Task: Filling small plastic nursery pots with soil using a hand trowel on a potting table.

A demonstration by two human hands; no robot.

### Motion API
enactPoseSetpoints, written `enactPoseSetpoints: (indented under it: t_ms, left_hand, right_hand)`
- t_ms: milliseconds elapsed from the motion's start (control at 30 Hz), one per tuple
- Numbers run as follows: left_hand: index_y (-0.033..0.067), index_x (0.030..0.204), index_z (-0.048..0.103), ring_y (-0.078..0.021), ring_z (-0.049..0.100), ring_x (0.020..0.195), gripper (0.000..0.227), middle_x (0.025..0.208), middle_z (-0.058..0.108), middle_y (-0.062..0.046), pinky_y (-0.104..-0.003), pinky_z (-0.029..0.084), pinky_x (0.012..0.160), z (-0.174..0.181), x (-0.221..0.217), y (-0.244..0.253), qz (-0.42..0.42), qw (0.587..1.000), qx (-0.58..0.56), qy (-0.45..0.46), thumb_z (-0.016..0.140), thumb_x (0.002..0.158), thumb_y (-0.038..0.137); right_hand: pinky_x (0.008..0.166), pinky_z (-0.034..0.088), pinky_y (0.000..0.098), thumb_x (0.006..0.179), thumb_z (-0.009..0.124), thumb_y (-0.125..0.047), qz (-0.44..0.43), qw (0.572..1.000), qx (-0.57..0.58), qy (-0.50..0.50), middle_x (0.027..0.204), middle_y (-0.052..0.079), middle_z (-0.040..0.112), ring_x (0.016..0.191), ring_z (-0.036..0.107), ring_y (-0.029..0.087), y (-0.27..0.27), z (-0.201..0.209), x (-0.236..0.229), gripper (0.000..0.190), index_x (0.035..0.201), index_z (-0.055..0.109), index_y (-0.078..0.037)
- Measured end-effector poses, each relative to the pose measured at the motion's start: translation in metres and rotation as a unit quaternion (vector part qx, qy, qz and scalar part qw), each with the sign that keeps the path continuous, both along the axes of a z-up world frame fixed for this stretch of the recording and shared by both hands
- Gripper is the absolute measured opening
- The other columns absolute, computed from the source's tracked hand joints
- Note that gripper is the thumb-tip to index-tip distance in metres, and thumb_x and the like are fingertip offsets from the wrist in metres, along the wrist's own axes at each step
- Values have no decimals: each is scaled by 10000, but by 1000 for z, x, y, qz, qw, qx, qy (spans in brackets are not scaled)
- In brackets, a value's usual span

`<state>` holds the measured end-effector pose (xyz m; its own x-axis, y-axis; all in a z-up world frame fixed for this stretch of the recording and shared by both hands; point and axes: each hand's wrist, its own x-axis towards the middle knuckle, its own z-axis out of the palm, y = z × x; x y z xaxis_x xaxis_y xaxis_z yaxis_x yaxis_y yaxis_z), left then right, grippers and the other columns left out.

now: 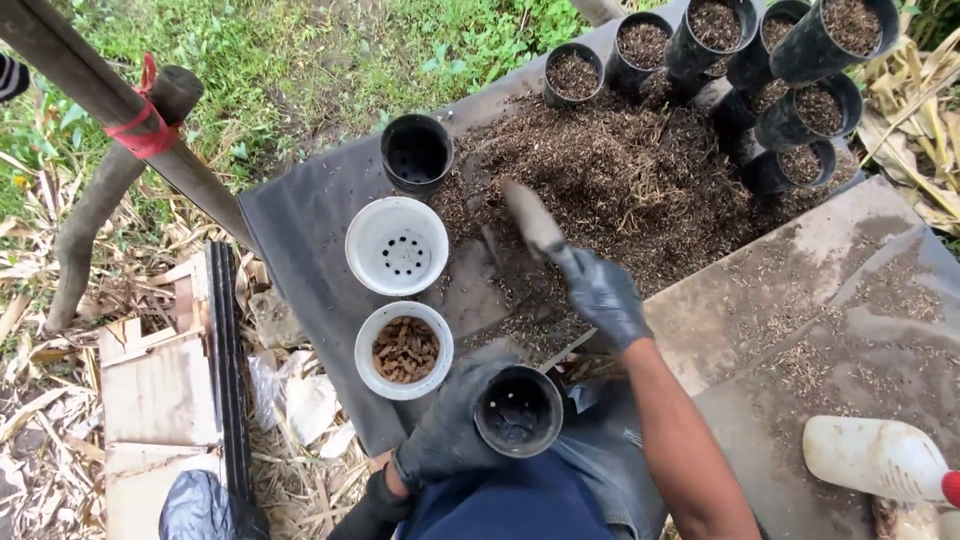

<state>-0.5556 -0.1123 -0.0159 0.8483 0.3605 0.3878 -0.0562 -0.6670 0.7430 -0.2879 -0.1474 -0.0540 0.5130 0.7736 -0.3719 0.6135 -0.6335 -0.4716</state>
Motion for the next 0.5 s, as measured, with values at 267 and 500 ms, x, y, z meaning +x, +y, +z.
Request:
enactPoseSetpoints:
  t_ms: [267,500]
  left_hand:
    - [78,1129,624,-267,655,1034,390,1109,653,-97,-422,533,955,16,14,16,-19,982,-178,-57,780,832,277]
    - [58,1188,596,-303,652,1065,502,1146,649,-130,-438,541,960,1,5,24,53,985,-147,-67,820,788,264]
  right_hand:
    - [977,537,525,999,446,-588,-40,991,-37,124,1047,211,760,1040,721,399,-24,25,-47,538,1315,649,-202]
    - [347,530,270,997,565,-420,-206,850,145,462,664,100,647,443,629,161,29,-113,-74,380,1104,648,-65]
